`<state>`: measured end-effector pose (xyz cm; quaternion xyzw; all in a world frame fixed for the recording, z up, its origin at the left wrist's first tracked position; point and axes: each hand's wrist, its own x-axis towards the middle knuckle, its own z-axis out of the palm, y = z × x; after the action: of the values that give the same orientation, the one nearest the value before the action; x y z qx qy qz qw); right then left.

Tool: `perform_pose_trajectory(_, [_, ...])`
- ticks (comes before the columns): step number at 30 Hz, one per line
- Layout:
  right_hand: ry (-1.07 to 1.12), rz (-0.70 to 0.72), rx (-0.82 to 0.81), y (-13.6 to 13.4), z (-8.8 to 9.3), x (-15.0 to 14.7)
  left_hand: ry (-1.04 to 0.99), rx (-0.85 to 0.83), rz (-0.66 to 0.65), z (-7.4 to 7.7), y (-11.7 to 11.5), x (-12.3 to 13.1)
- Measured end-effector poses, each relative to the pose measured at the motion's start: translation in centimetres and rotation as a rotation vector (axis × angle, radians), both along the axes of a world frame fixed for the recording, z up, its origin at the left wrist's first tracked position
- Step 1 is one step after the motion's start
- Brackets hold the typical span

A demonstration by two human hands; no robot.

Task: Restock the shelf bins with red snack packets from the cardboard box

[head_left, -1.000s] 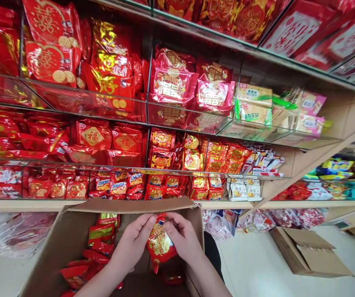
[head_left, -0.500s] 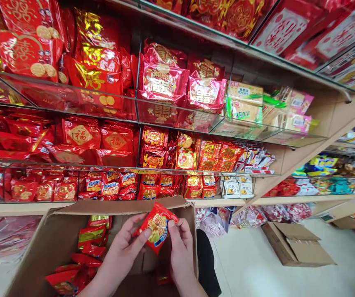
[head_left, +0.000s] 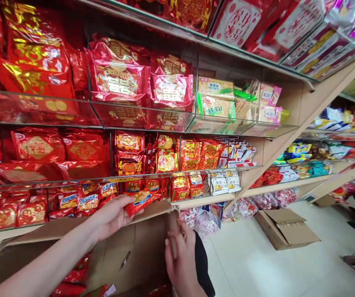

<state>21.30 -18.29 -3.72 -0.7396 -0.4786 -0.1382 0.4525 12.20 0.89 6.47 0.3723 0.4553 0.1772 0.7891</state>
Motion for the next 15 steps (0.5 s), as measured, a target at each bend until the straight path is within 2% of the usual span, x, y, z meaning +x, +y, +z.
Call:
perform_pose_trajectory(3, [-0.075,0.049,-0.105,0.1,-0.5,-0.6,0.045,0.031,0.009,-1.2,1.8,2.5])
perform_pose_trajectory(8, [-0.042,0.05,-0.089,0.1,0.0,-0.7,0.071,0.138,0.149,-4.0,4.3,5.7])
perform_pose_trajectory(15, [0.006,0.067,-0.063,-0.1,-0.1,-0.3,-0.12,0.249,0.343,-6.2,7.0,10.2])
